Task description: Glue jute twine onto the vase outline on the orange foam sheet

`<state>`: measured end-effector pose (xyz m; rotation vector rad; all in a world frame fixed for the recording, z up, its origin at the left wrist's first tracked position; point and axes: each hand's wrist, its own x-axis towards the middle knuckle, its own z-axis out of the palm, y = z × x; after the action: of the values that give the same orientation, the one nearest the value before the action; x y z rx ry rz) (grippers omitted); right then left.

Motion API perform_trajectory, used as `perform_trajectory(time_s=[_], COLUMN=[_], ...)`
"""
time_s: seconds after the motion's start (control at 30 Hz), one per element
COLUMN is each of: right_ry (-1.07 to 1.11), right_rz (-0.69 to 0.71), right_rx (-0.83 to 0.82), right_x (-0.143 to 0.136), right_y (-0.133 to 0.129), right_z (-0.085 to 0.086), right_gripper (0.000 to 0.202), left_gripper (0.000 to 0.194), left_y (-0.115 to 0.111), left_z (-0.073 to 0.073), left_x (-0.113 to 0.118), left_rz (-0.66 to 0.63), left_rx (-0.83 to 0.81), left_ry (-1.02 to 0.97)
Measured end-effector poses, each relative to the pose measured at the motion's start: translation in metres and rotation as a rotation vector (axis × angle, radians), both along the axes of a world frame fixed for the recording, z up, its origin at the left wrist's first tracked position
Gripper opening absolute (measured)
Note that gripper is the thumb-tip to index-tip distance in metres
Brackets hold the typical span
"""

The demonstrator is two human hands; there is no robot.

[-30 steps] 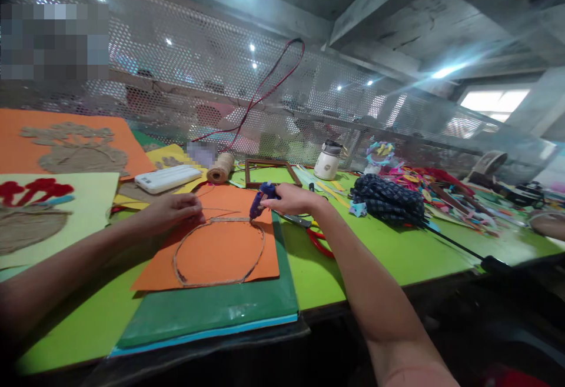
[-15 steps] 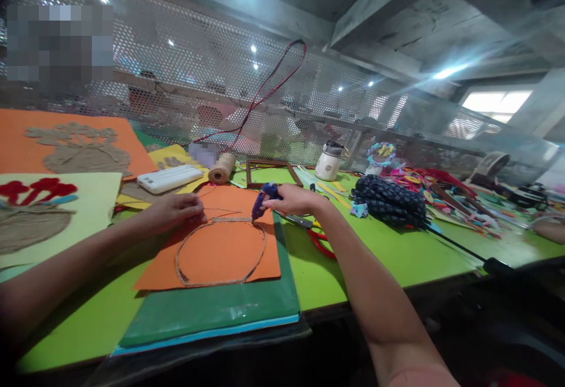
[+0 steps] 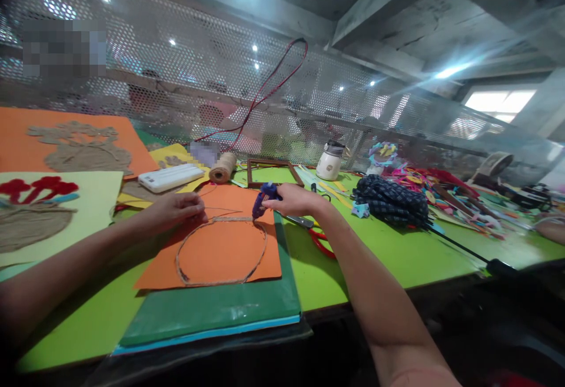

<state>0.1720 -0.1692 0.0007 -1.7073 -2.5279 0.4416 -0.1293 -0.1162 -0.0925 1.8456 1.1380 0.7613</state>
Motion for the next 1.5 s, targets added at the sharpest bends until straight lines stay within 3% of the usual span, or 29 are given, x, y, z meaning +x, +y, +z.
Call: perform_trajectory(time_s=[1.13, 1.5], right_ry=[-0.014, 0.005], right_rz=[-0.015, 0.006], right_rx=[0.009, 0.024], right_x=[-0.0014, -0.0013], right_y=[-0.0008, -0.0004], right_z=[-0.0013, -0.0024], right_gripper=[0.035, 0.034], left_gripper=[0.028, 0.027], left_y=[0.0047, -0.0017], left_z=[-0.0056, 0.0017], left_x=[-0.0015, 0.0005], left_rz=[-0.009, 0.01], left_rx=[-0.029, -0.01], left_ry=[-0.042, -0.027])
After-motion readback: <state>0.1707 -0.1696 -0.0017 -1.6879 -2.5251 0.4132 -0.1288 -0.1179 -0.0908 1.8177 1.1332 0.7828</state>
